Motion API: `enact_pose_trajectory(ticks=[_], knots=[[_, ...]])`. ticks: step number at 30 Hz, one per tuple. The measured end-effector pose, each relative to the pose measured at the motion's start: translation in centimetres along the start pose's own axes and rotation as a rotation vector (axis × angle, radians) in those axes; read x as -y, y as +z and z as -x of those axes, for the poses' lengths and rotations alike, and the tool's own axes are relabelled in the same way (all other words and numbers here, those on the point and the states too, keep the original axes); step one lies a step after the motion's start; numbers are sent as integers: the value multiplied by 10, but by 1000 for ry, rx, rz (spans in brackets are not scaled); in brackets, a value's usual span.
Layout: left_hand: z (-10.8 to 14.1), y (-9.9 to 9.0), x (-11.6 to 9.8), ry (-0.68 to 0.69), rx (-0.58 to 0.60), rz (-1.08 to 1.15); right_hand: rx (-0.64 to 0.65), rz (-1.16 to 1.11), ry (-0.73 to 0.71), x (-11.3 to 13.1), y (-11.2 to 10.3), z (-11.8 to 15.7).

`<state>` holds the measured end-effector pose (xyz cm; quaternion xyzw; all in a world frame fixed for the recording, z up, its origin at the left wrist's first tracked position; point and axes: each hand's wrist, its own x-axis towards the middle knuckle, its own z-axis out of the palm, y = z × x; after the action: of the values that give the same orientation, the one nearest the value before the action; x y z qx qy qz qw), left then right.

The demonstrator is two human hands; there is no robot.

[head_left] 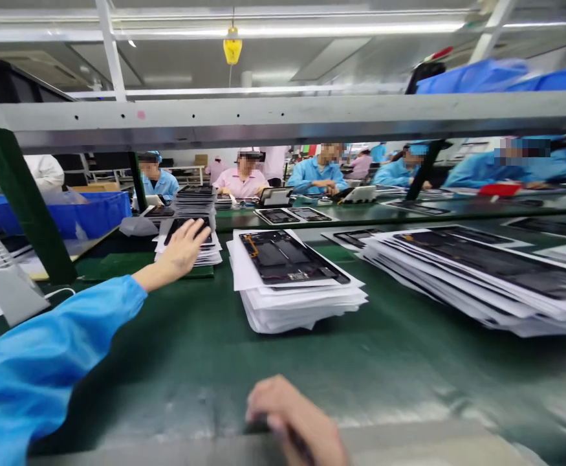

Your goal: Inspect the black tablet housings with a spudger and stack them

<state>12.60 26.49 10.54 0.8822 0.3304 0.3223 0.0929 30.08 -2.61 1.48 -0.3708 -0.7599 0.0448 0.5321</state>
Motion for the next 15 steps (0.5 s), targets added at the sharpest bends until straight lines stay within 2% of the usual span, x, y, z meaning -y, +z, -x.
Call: enact_pose_trajectory(ticks=[3, 4, 6, 8, 10, 12, 15], knots=[[42, 10, -21, 115, 173, 83, 3, 369, -10, -20, -51, -44], [50, 14, -26, 101, 207, 120, 47, 515, 1, -31, -65, -62], [57, 22, -33, 15, 257, 217, 129, 594, 37, -55, -83, -96], [53, 33, -39, -112, 316, 348, 241, 630, 61, -76, -89, -119], [45, 44, -45, -241, 388, 495, 338, 656, 84, -90, -87, -130], [37, 55, -53, -342, 440, 631, 399, 687, 111, -97, -82, -131], [30, 64, -66, -437, 450, 774, 423, 736, 147, -102, -72, -130]])
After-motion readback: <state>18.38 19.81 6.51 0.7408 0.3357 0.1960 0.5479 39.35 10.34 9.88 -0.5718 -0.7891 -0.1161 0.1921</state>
